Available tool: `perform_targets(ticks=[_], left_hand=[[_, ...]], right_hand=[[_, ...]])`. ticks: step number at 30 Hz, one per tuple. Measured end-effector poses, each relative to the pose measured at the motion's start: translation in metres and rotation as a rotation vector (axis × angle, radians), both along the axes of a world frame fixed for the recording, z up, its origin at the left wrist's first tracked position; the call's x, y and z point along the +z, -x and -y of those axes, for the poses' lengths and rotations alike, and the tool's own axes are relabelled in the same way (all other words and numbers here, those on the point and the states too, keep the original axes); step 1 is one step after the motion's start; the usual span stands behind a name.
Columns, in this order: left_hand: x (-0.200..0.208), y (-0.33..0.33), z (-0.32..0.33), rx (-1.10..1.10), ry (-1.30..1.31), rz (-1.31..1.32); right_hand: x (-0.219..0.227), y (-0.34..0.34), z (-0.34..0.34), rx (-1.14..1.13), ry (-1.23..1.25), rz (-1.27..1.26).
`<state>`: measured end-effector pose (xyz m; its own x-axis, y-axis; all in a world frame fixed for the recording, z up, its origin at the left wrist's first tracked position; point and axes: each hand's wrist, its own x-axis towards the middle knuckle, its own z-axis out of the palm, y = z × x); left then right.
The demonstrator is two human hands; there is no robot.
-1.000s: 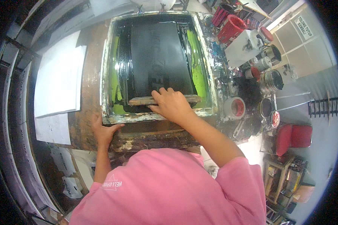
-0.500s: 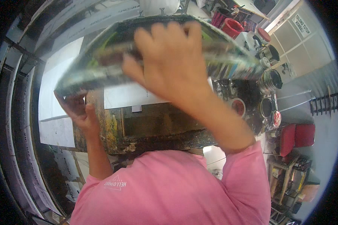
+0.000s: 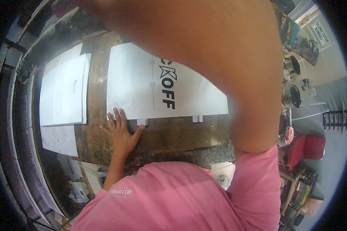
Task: The person performs screen printing on white plastic bags by placing a bag on the workstation, lowering a screen, and using a squeegee to spread black ink.
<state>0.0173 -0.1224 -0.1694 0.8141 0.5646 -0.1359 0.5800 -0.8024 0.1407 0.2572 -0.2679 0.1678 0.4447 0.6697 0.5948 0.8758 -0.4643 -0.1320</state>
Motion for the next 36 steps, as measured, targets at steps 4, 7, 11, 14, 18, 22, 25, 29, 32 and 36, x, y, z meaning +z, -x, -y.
perform_targets(ticks=[4,7,11,14,18,22,25,29,32,36], left_hand=[[0.017,-0.006,0.007,0.014,0.045,0.042],[0.038,-0.02,0.003,-0.022,0.11,0.292],[0.077,-0.061,-0.014,-0.086,0.178,0.779],[0.095,-0.078,-0.024,-0.004,0.266,0.94],[0.088,-0.06,-0.036,0.345,0.381,0.934],[0.063,-0.021,-0.093,0.433,0.509,1.152],[0.042,0.022,-0.164,0.496,0.435,1.086],[0.014,0.081,-0.275,0.501,0.2,0.967],[0.024,0.104,-0.349,0.378,-0.131,0.804],[0.081,0.082,-0.332,0.628,-0.314,0.589]], right_hand=[[-0.004,0.0,0.003,0.01,-0.044,0.041],[-0.008,0.005,0.002,0.008,-0.086,0.085],[-0.001,0.022,-0.006,0.02,-0.146,0.17],[0.018,0.035,-0.012,-0.033,-0.129,0.073],[0.032,0.032,-0.011,-0.105,-0.007,-0.155],[0.007,0.023,-0.013,-0.083,-0.077,0.175],[-0.004,0.019,-0.012,-0.063,-0.148,0.093],[0.0,0.022,-0.01,-0.104,-0.09,0.137],[-0.001,0.019,-0.01,-0.081,-0.113,0.144],[-0.013,0.004,-0.006,-0.054,-0.081,0.159]])
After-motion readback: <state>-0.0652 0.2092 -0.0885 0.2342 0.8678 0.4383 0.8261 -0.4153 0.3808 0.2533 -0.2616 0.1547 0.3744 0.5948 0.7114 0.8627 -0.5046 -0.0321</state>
